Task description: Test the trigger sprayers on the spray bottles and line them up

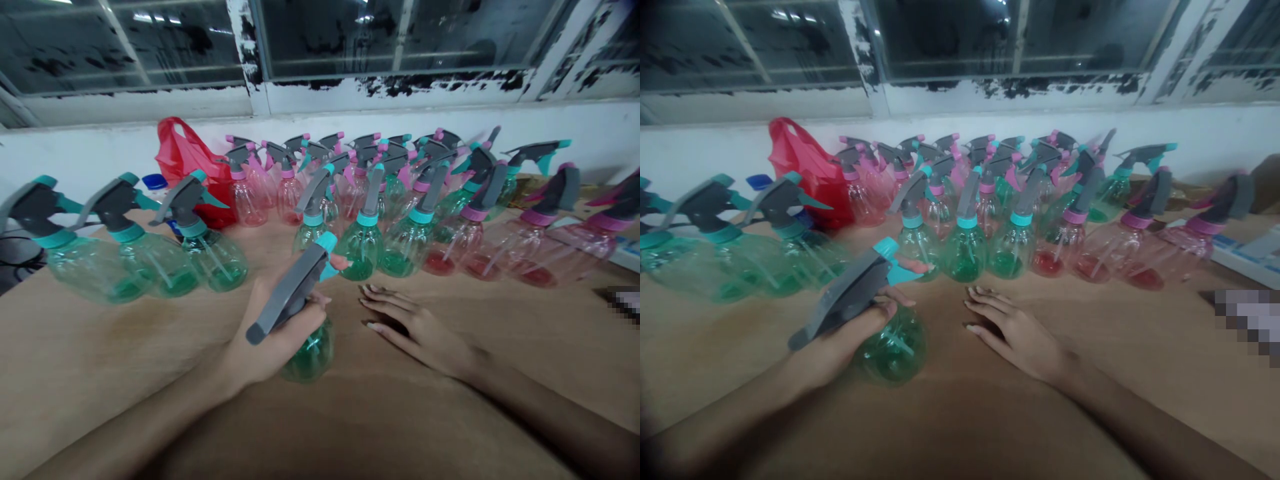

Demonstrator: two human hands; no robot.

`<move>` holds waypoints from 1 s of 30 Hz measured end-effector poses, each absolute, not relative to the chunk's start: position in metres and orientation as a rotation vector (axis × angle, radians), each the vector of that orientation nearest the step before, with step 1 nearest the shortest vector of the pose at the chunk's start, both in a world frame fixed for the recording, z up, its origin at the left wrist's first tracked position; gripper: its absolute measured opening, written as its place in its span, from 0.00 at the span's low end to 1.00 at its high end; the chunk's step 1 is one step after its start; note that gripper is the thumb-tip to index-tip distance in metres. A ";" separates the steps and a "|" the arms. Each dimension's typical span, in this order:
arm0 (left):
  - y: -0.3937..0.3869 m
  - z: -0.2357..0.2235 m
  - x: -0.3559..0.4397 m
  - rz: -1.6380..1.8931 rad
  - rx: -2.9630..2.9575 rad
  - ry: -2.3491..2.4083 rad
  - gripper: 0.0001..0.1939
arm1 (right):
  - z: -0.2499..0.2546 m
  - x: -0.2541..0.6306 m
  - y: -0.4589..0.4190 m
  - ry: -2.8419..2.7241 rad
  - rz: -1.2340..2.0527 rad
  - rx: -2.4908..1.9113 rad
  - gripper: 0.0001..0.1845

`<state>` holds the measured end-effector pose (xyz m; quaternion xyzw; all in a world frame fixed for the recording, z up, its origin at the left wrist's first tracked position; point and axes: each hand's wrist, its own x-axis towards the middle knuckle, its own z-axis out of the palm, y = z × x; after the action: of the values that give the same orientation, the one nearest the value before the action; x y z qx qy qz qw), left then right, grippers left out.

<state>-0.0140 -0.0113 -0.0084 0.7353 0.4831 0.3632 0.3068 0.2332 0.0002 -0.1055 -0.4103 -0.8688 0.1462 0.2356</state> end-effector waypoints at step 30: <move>-0.015 0.004 -0.010 0.884 1.920 1.341 0.09 | -0.103 0.232 -0.001 -2.386 0.422 -1.144 0.22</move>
<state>-0.0095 -0.0146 0.0037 0.7282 0.5087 0.3354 0.3136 0.2321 -0.0005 -0.1026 -0.4155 -0.8668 0.1534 0.2290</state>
